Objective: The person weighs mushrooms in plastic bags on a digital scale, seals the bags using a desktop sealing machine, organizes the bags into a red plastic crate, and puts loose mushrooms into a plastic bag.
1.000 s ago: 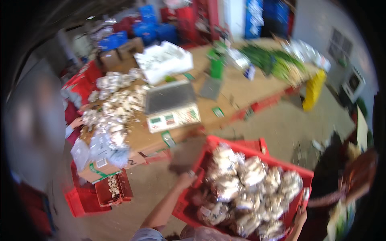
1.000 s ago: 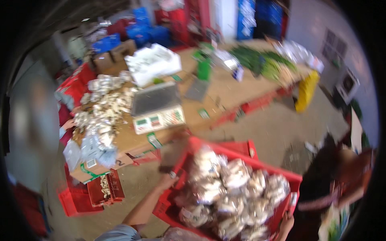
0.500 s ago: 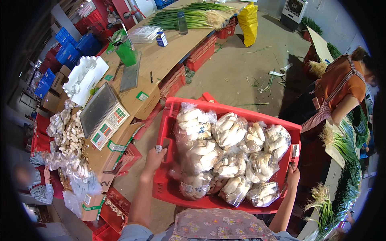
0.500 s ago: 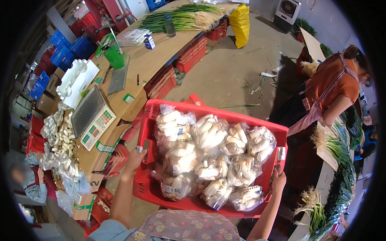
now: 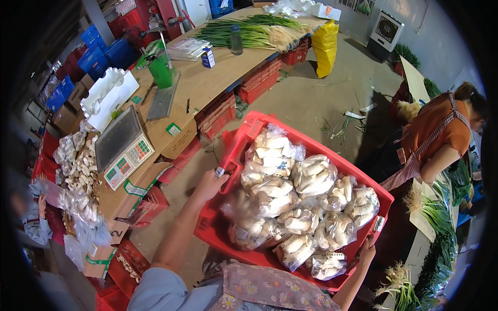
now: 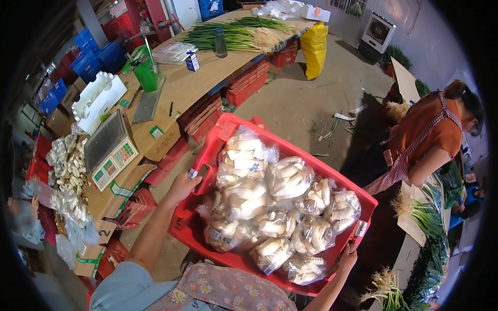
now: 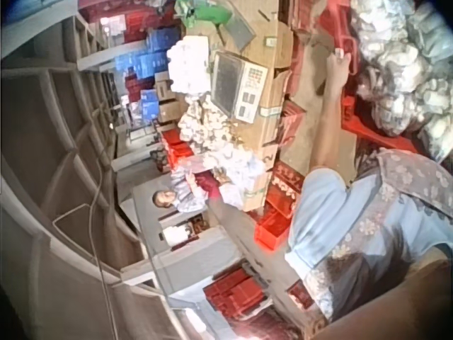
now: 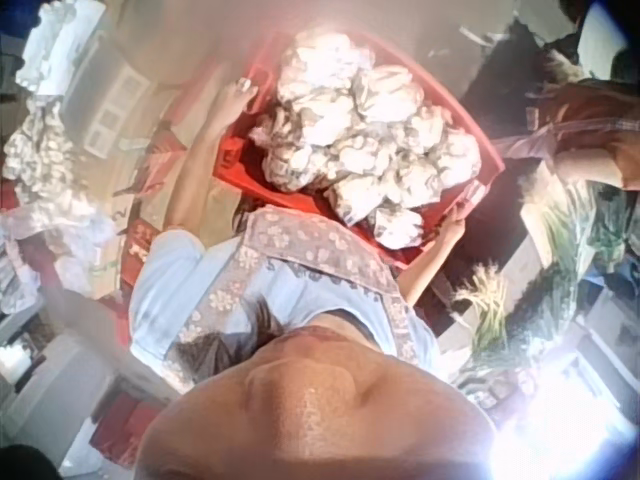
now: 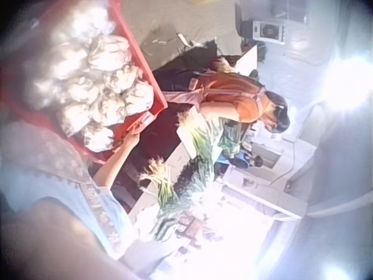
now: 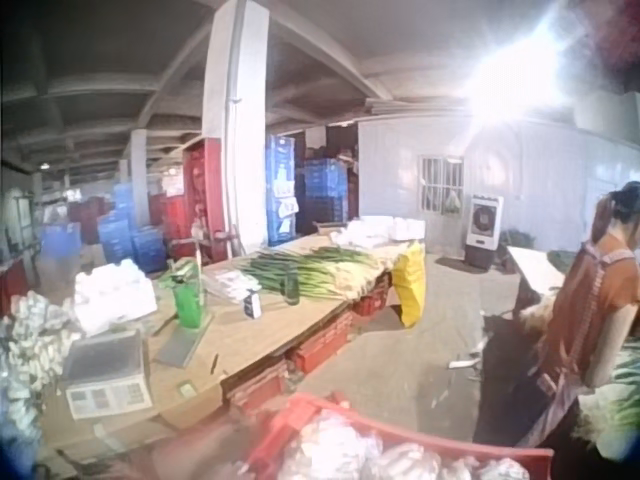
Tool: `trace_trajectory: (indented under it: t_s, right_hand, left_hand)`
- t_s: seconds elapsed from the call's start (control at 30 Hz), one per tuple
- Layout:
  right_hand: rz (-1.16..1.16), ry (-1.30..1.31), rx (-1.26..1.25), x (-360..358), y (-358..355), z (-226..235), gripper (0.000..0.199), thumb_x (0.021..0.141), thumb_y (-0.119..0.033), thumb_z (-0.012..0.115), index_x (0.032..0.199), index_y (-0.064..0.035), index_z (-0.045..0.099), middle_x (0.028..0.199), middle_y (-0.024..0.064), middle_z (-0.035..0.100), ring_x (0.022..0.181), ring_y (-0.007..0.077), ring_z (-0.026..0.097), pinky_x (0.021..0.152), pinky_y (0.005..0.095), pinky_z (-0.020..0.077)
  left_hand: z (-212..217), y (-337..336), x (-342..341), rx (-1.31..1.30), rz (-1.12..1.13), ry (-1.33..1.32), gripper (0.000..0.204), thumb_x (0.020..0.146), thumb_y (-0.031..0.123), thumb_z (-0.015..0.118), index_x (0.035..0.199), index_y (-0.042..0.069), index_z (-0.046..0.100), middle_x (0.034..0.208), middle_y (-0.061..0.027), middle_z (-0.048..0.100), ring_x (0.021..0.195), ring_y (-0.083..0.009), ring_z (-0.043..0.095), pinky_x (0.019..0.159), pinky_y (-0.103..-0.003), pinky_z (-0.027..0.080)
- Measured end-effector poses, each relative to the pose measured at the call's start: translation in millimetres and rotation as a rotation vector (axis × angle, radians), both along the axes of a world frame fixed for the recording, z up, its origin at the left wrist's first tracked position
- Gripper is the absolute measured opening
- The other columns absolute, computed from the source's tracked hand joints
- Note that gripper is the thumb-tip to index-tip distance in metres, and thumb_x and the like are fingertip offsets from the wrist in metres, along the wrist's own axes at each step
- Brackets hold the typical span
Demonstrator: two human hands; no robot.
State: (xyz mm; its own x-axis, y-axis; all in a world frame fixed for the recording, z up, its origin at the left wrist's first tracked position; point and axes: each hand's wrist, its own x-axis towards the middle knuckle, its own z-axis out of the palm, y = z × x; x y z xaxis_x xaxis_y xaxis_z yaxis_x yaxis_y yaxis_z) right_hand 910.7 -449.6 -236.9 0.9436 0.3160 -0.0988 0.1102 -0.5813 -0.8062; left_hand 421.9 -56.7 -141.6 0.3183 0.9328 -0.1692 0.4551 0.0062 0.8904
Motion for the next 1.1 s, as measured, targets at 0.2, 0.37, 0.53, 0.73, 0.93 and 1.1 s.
trace_trajectory:
  t_s: [0.2, 0.37, 0.53, 0.73, 0.93, 1.1]
  right_hand:
    - [-0.002, 0.065, 0.080, 19, 24, 16, 0.024, 0.091, -0.024, 0.060, 0.081, -0.0025, 0.057, 0.061, 0.0005, 0.053, 0.049, 0.0073, 0.044, 0.045, 0.0252, 0.0345]
    - [-0.034, 0.060, 0.105, -20, 30, 30, 0.021, 0.092, -0.021, 0.059, 0.083, -0.0019, 0.059, 0.064, 0.0006, 0.055, 0.051, 0.0077, 0.045, 0.047, 0.0252, 0.0354]
    - [-0.034, 0.011, -0.137, -8, 14, 31, 0.022, 0.088, -0.020, 0.062, 0.084, 0.0021, 0.060, 0.068, 0.0055, 0.059, 0.059, 0.0138, 0.050, 0.057, 0.0308, 0.0414]
    - [0.023, 0.055, -0.342, -11, 27, 54, 0.023, 0.085, -0.020, 0.062, 0.084, 0.0024, 0.060, 0.068, 0.0100, 0.059, 0.063, 0.0168, 0.055, 0.060, 0.0342, 0.0435]
    - [0.119, 0.202, -0.509, 9, 41, 5, 0.020, 0.084, -0.018, 0.065, 0.084, 0.0017, 0.060, 0.069, 0.0066, 0.060, 0.063, 0.0128, 0.052, 0.059, 0.0328, 0.0426]
    - [0.203, 0.328, -0.520, 0, 37, -86, 0.019, 0.083, -0.018, 0.065, 0.078, -0.0019, 0.056, 0.065, 0.0030, 0.055, 0.056, 0.0131, 0.050, 0.054, 0.0321, 0.0413]
  left_hand:
    - [-33, 12, 21, 0.024, 0.029, -0.011, 0.027, 0.086, 0.025, 0.062, 0.080, -0.001, 0.059, 0.062, -0.0084, 0.057, 0.056, -0.0166, 0.053, 0.056, -0.036, 0.043]
    - [-48, 18, -10, -0.008, 0.055, 0.126, 0.032, 0.083, 0.030, 0.063, 0.085, -0.002, 0.062, 0.073, -0.0185, 0.064, 0.070, -0.0328, 0.063, 0.066, -0.041, 0.047]
    - [-53, 23, -9, -0.159, 0.017, 0.127, 0.027, 0.082, 0.026, 0.064, 0.083, -0.001, 0.060, 0.066, -0.0128, 0.061, 0.060, -0.0228, 0.061, 0.058, -0.037, 0.046]
    - [-72, 23, -2, -0.458, 0.068, 0.101, 0.017, 0.085, 0.017, 0.064, 0.078, 0.003, 0.058, 0.061, -0.0030, 0.057, 0.053, -0.0115, 0.054, 0.049, -0.030, 0.044]
    - [-102, 6, -22, -0.608, 0.175, 0.155, 0.013, 0.085, 0.014, 0.063, 0.080, 0.004, 0.058, 0.062, -0.0011, 0.056, 0.051, -0.0108, 0.052, 0.048, -0.029, 0.043]
    - [-121, -8, -52, -0.589, 0.302, 0.244, 0.011, 0.085, 0.014, 0.062, 0.081, 0.004, 0.060, 0.063, -0.0022, 0.058, 0.051, -0.0120, 0.054, 0.047, -0.029, 0.043]
